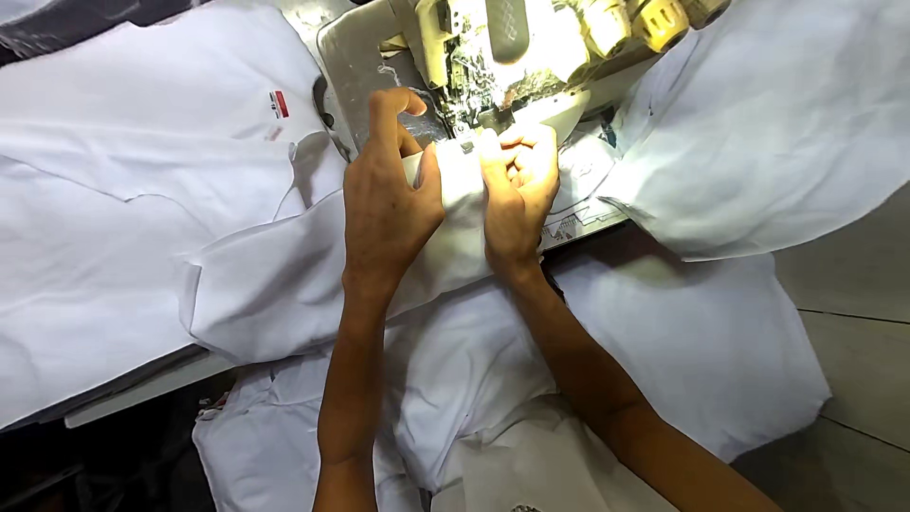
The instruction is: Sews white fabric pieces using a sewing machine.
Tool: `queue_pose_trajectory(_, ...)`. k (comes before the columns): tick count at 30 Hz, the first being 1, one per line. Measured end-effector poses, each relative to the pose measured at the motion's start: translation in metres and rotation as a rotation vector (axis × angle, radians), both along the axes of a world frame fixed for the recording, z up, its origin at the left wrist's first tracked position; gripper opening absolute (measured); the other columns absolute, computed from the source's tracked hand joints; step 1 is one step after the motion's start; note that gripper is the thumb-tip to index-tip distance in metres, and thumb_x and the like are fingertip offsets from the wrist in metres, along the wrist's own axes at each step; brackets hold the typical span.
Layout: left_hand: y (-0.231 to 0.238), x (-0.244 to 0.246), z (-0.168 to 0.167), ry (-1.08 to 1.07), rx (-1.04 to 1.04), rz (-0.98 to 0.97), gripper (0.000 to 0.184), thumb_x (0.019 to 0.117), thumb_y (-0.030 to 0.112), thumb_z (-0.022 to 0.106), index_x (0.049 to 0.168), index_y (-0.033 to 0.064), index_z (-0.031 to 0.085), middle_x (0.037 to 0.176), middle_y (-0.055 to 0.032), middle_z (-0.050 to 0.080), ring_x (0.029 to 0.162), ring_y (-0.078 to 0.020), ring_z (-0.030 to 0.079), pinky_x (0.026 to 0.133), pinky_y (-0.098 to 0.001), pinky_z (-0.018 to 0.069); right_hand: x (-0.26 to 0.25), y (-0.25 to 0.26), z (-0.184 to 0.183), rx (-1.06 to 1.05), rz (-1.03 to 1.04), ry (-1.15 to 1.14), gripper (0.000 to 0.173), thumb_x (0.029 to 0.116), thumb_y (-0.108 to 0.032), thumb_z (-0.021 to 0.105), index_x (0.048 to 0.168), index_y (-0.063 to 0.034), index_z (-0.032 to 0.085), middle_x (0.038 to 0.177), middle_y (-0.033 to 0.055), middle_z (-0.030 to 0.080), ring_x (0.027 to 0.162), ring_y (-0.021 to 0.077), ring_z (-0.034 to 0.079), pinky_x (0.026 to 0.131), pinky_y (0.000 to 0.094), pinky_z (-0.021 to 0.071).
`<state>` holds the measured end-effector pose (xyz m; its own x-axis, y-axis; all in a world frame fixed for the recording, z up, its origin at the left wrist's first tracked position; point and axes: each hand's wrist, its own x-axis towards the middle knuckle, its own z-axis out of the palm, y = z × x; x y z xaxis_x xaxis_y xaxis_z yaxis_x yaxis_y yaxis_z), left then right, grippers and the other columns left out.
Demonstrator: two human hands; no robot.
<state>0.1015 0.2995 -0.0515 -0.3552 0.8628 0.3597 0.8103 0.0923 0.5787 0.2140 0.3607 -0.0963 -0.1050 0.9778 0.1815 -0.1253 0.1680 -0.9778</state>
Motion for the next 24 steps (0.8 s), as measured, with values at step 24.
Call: queue_pose_trajectory(24,-0.139,0.159,-0.157,-0.539,-0.383,-0.792,0.014,0.1017,0.008,0.057,0.104,0.0021,0.070,0.097,-0.0105,0.068,0.092,-0.0197,0.066,0.087,-0.0335,0.0559,0.090,-0.024,-0.015,0.025,0.289,-0.336,0.014,0.0968,-0.024,0.074,0.098,-0.0108,0.069,0.074,0.0023,0.065,0.052,0.0110,0.056,0.043,0.0240,0.0461)
